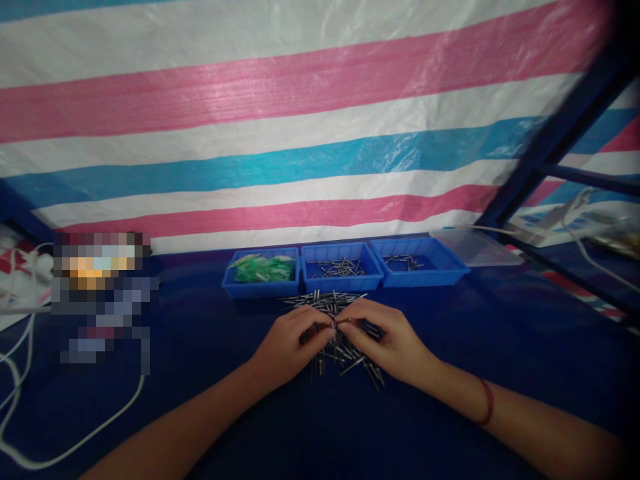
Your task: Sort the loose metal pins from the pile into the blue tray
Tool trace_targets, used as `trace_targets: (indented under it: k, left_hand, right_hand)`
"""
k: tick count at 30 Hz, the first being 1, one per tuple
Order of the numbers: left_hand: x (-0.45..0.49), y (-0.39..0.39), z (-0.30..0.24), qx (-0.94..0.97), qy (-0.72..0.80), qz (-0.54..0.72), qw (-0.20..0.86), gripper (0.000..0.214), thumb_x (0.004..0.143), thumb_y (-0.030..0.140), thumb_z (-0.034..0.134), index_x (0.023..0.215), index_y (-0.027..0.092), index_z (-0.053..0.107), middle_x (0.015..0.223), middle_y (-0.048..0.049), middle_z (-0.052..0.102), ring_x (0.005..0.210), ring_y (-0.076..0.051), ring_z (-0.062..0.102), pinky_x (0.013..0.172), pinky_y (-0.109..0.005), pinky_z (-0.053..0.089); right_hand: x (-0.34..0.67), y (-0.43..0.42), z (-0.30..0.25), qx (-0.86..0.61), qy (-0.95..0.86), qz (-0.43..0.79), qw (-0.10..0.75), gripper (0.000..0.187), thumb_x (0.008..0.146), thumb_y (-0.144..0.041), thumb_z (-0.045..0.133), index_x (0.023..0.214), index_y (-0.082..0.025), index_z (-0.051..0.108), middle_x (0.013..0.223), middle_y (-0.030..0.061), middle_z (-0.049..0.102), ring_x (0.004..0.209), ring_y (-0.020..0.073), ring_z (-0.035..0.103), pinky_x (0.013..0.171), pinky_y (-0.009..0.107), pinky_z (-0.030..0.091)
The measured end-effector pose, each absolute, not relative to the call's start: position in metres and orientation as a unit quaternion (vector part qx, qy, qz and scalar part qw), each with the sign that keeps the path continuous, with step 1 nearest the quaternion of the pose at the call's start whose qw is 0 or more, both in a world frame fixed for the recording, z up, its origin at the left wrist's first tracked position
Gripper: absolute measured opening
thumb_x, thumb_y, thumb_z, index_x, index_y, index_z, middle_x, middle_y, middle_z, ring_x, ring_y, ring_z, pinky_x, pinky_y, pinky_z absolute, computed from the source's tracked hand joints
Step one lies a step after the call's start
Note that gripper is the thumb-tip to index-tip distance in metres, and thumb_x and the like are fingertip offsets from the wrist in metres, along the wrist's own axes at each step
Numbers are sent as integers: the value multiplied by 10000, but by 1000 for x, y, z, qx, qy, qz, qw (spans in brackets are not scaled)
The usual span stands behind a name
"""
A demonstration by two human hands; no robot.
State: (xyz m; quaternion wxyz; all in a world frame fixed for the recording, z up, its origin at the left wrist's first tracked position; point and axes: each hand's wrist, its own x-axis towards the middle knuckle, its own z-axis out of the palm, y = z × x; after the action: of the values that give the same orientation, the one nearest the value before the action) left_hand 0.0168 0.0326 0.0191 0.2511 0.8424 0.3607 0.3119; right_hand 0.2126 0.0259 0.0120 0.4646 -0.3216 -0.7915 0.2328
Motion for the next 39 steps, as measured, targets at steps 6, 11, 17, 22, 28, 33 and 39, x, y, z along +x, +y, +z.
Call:
trace_targets:
  k: [6, 11, 17, 22, 28, 33, 39]
  left_hand:
    - [16, 32, 15, 824, 387, 330, 248, 125, 874, 279, 557, 888, 172, 619, 775, -13, 589, 606, -99, 519, 547, -198, 417]
    - [16, 31, 17, 813, 396, 355, 236, 112, 867, 272, 570, 866, 172, 622, 770, -10, 583, 594, -94, 511, 538, -194, 414]
    - [15, 29, 17, 815, 390, 372, 214, 98, 877, 252, 562, 883, 168, 611, 794, -13, 582, 634, -99, 534, 592, -203, 440]
    - [12, 27, 19, 844, 399, 320, 159, 209, 881, 292, 555, 1055, 176, 568, 930, -46, 610, 830, -158, 590, 756, -275, 482]
    - [3, 31, 22, 868, 436, 232, 40, 290, 918, 305, 457, 1155, 176, 563, 1126, -103, 568, 1013, -227, 570, 893, -370, 465]
    - [-2, 36, 16, 880, 437, 187, -4, 285, 925, 259, 427, 1161, 201, 577, 1111, -86, 565, 937, -199, 605, 832, -334, 502]
    - [0, 40, 13, 880, 441, 177, 17, 250, 949, 250, 403, 1066, 201, 619, 1059, -62, 587, 912, -177, 607, 834, -309, 503]
  right_hand:
    - [212, 26, 11, -325, -792, 225, 465, 118, 862, -199, 524, 899, -202, 637, 742, 32, 640, 667, 148, 590, 608, 275, 490]
    - [212, 26, 10, -343, -786, 225, 463, 113, 862, -202, 525, 904, -204, 629, 795, 45, 662, 704, 159, 614, 627, 279, 500]
    - [212, 28, 11, -339, -819, 178, 427, 111, 868, -174, 522, 902, -199, 625, 801, 37, 667, 749, 161, 612, 688, 304, 487]
    - [232, 41, 20, -365, -829, 59, 419, 127, 878, -204, 517, 920, -201, 637, 845, 51, 684, 793, 188, 611, 729, 349, 463]
    - [278, 74, 24, -531, -737, -127, 399, 148, 858, -261, 533, 912, -182, 646, 844, 61, 687, 787, 230, 602, 735, 375, 407]
    - [282, 78, 21, -578, -705, -190, 365, 221, 841, -305, 551, 1006, -181, 631, 962, 83, 675, 918, 280, 570, 788, 406, 357]
    - [248, 52, 20, -460, -801, -118, 365, 178, 862, -262, 531, 994, -200, 633, 995, 66, 659, 951, 236, 552, 828, 390, 352]
